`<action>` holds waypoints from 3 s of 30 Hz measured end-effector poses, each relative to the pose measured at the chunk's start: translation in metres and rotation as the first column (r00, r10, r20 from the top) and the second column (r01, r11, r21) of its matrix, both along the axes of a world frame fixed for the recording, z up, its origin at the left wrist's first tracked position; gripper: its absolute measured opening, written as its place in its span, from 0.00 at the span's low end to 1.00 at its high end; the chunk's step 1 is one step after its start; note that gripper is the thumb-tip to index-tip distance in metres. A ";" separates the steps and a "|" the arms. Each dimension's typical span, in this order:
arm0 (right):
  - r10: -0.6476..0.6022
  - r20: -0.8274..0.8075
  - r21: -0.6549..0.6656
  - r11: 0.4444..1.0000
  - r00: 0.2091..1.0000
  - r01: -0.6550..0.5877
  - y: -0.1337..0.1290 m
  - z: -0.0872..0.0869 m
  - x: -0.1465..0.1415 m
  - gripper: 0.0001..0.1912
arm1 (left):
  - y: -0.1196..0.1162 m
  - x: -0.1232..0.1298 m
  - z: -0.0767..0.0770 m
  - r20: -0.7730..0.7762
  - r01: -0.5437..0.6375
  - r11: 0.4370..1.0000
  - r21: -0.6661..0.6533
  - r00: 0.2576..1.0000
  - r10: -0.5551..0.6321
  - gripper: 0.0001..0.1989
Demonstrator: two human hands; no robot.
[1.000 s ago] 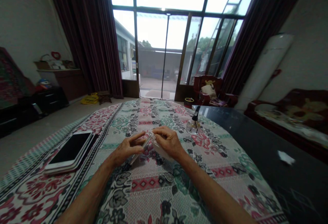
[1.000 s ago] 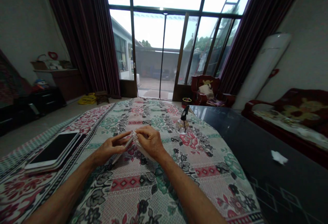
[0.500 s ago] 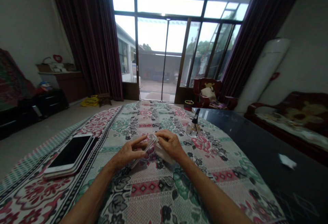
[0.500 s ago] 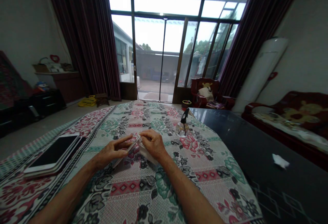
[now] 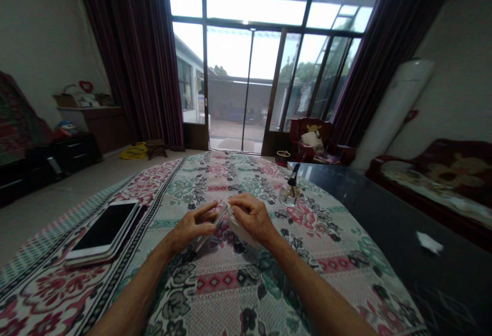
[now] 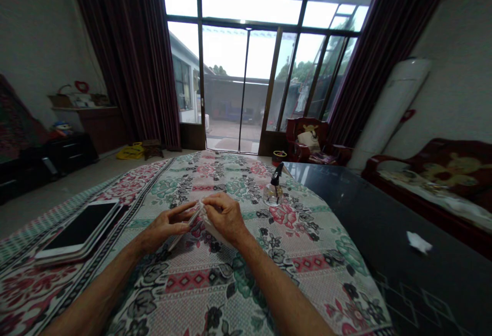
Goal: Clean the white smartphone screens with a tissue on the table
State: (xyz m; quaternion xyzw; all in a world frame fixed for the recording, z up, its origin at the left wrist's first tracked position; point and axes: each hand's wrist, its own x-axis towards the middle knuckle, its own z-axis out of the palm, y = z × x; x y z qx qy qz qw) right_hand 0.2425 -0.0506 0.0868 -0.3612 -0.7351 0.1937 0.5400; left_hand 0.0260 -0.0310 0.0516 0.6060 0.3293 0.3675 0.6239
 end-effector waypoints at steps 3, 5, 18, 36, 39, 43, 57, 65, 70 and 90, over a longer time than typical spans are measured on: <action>0.010 -0.014 -0.004 1.000 1.000 -0.010 0.002 -0.002 0.000 0.10 | 0.000 0.000 0.000 -0.007 -0.008 1.000 0.005 1.000 0.008 0.42; 0.006 -0.021 -0.015 1.000 1.000 -0.007 0.005 -0.005 0.002 0.09 | 0.000 0.000 -0.001 -0.017 -0.005 1.000 0.018 1.000 0.006 0.42; -0.048 0.010 -0.064 0.997 0.999 0.048 0.016 -0.020 0.010 0.11 | -0.005 0.005 0.007 -0.059 0.025 0.999 0.043 0.998 -0.022 0.42; 0.003 -0.034 0.057 0.998 0.999 -0.002 0.007 -0.009 0.000 0.09 | 0.001 -0.001 -0.001 -0.006 -0.025 0.999 0.019 1.000 0.026 0.41; 0.013 -0.024 0.025 1.000 1.000 -0.012 0.011 -0.013 0.004 0.09 | 0.000 -0.001 0.000 0.030 0.014 1.000 0.005 0.999 -0.014 0.41; -0.042 0.006 -0.014 0.999 0.999 0.042 0.016 -0.019 0.009 0.10 | -0.002 0.002 0.001 0.158 0.137 0.990 -0.032 0.979 -0.131 0.38; -0.119 -0.109 0.131 0.982 0.987 0.133 0.004 -0.001 -0.004 0.08 | -0.005 0.003 0.006 0.262 0.140 0.985 -0.096 0.959 -0.111 0.36; -0.111 0.004 0.151 0.983 0.994 0.109 0.011 -0.012 0.000 0.09 | -0.006 0.004 0.000 0.250 0.122 0.984 -0.128 0.964 -0.087 0.36; -0.212 0.007 0.119 0.971 0.977 0.209 0.018 -0.019 0.008 0.09 | -0.005 0.007 -0.004 0.263 0.087 0.986 -0.145 0.964 -0.046 0.37; -0.205 -0.132 0.205 0.952 0.970 0.230 -0.005 -0.004 -0.016 0.05 | -0.012 0.018 0.005 0.293 0.017 0.988 -0.153 0.956 0.029 0.43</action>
